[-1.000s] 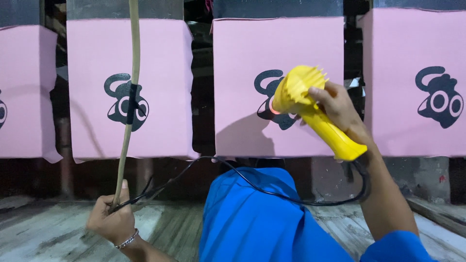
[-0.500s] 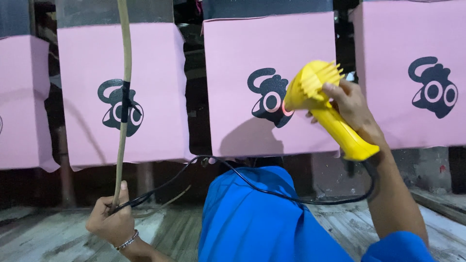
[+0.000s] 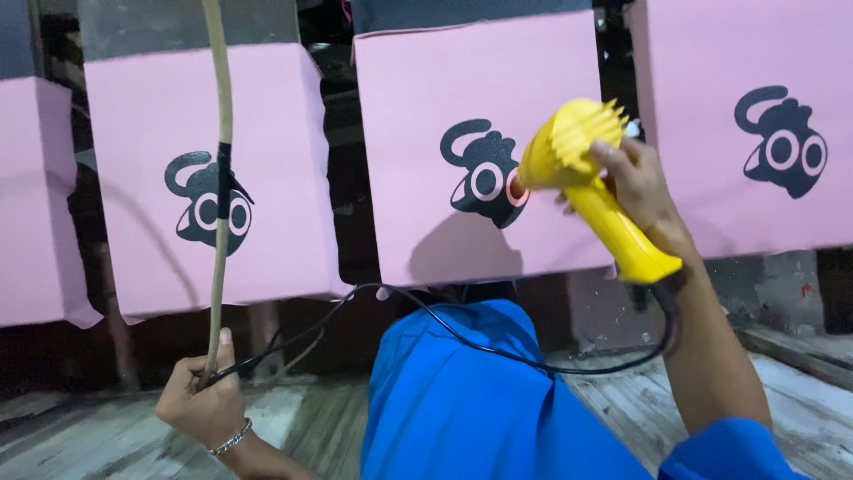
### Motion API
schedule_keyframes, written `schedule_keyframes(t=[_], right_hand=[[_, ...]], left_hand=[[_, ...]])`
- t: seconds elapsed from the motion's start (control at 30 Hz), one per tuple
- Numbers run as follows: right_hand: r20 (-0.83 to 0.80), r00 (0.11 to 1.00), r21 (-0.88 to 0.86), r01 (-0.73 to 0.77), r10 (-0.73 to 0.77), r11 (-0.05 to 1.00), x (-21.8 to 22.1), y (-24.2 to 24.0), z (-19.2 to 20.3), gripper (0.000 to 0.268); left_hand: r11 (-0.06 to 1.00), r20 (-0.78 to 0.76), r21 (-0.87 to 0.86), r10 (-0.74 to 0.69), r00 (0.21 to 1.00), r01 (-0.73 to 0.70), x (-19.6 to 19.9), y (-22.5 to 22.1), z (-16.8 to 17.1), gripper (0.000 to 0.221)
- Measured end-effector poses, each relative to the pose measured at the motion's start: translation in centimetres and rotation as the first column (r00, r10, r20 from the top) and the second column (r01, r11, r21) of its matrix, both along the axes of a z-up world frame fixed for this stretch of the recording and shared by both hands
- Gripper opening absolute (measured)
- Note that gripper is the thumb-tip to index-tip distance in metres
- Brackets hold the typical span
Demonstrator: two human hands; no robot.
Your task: Drying screen-printed designs on fabric using a handheld heat gun.
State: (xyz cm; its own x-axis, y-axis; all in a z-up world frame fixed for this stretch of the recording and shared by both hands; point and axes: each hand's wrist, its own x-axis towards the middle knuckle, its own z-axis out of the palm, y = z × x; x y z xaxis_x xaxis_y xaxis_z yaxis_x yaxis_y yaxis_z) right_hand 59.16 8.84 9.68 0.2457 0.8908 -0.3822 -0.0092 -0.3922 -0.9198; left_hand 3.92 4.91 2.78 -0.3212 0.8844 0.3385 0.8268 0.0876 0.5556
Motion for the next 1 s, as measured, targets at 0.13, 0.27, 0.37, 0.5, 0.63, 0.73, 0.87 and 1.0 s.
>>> schedule_keyframes(t=[0.13, 0.27, 0.37, 0.5, 0.63, 0.73, 0.87, 1.0], right_hand=[[0.092, 0.996, -0.016, 0.016, -0.015, 1.000, -0.3, -0.6, 1.4, 0.061], [-0.056, 0.998, -0.118, -0.046, 0.040, 0.992, -0.4, -3.0, -0.1, 0.060], [-0.097, 0.995, -0.196, -0.047, 0.028, 0.979, -0.7, -3.1, -0.2, 0.059], [0.035, 0.999, -0.083, -0.005, 0.008, 0.997, -0.5, -1.3, 1.2, 0.058], [-0.011, 1.000, 0.033, -0.024, 0.024, 0.999, 1.0, 1.0, 0.0, 0.061], [0.063, 0.997, 0.049, -0.056, 0.053, 0.997, 0.7, 2.5, 0.0, 0.065], [-0.022, 0.996, 0.030, -0.082, 0.083, 0.996, -0.2, 3.3, -0.1, 0.064], [0.042, 0.996, 0.022, -0.079, 0.078, 0.997, -0.9, 3.7, 0.3, 0.058]], left_hand=[[1.000, -0.028, 0.001, 0.016, 0.999, -0.016, -0.7, -0.1, -0.5, 0.047], [1.000, -0.024, 0.014, 0.027, 0.999, -0.026, -1.0, -0.1, -0.8, 0.049], [1.000, -0.027, 0.008, 0.012, 1.000, -0.012, -0.8, -0.3, -0.2, 0.048], [1.000, -0.009, 0.018, 0.011, 1.000, -0.011, -0.5, -0.3, 0.1, 0.048], [1.000, -0.006, 0.005, 0.025, 1.000, -0.025, -0.6, -0.4, 0.0, 0.047], [0.998, 0.010, 0.009, 0.055, 0.998, -0.055, -1.3, -0.9, -0.6, 0.048], [0.997, 0.005, 0.002, 0.074, 0.997, -0.074, -1.4, -1.5, -0.5, 0.047], [0.998, -0.001, -0.002, 0.061, 0.998, -0.061, -1.6, -1.7, -0.3, 0.047]])
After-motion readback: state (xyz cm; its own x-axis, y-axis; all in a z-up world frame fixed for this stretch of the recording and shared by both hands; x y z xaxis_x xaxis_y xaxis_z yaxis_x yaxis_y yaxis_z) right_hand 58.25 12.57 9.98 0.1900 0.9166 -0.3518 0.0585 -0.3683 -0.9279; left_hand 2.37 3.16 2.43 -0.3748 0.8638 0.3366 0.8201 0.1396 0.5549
